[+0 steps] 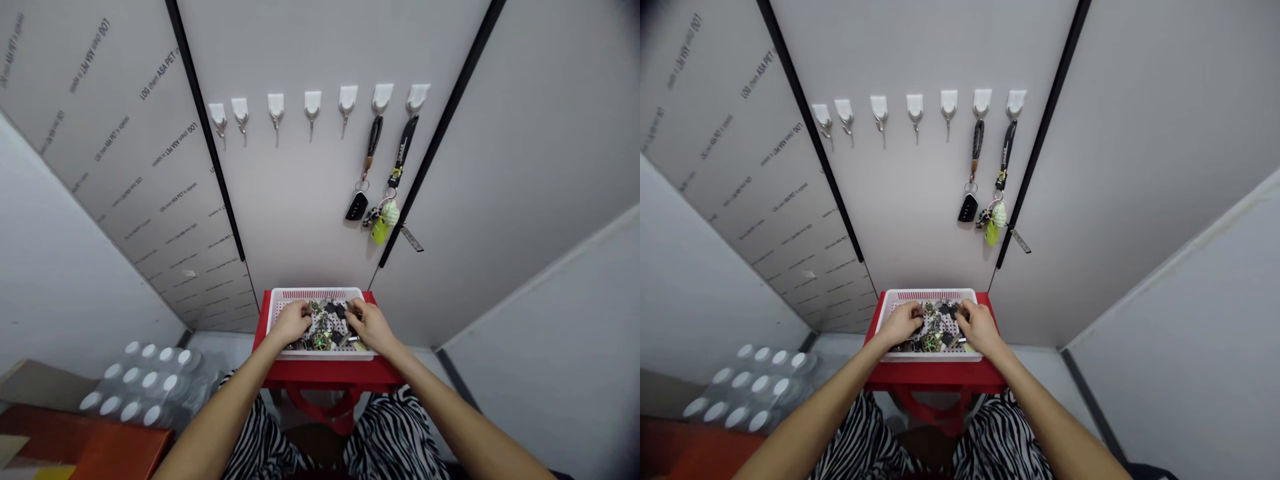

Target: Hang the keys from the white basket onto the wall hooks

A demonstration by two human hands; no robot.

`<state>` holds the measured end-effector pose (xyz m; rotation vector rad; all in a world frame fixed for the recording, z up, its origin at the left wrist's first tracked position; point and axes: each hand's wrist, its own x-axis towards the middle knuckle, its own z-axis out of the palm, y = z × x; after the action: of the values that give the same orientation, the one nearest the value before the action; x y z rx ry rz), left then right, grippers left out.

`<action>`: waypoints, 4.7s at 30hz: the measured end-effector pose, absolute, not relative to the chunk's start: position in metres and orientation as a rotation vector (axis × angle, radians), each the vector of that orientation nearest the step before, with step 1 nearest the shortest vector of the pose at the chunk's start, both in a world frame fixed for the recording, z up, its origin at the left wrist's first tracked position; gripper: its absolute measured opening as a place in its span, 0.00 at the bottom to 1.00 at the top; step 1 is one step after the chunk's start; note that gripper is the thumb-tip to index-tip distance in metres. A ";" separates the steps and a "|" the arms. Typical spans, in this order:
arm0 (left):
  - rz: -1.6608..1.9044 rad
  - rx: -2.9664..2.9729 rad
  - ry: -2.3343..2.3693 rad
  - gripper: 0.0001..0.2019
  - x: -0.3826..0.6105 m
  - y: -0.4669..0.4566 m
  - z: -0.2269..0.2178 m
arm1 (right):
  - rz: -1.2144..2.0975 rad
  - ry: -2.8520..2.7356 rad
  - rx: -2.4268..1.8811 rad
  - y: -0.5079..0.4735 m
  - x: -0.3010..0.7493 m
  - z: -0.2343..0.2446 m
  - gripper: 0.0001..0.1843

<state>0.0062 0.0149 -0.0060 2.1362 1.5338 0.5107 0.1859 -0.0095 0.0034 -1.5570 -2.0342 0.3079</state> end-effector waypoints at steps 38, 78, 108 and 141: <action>0.835 2.016 1.470 0.09 0.034 0.016 0.078 | 1.010 -1.536 -1.130 -0.002 0.157 0.045 0.08; 0.921 1.726 1.293 0.11 0.017 0.057 0.074 | 0.354 -1.841 -1.370 0.039 0.167 0.089 0.11; 0.648 1.872 1.369 0.06 0.002 0.018 -0.015 | 0.440 -2.100 -1.541 0.006 0.157 -0.008 0.09; 0.587 1.986 1.485 0.12 -0.014 -0.001 0.008 | 0.705 -2.022 -1.351 0.000 0.148 -0.005 0.11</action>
<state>-0.0139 -0.0013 0.0078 1.9855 1.4846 0.5868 0.1478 0.0000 -0.0045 -1.3514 -2.0222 0.7047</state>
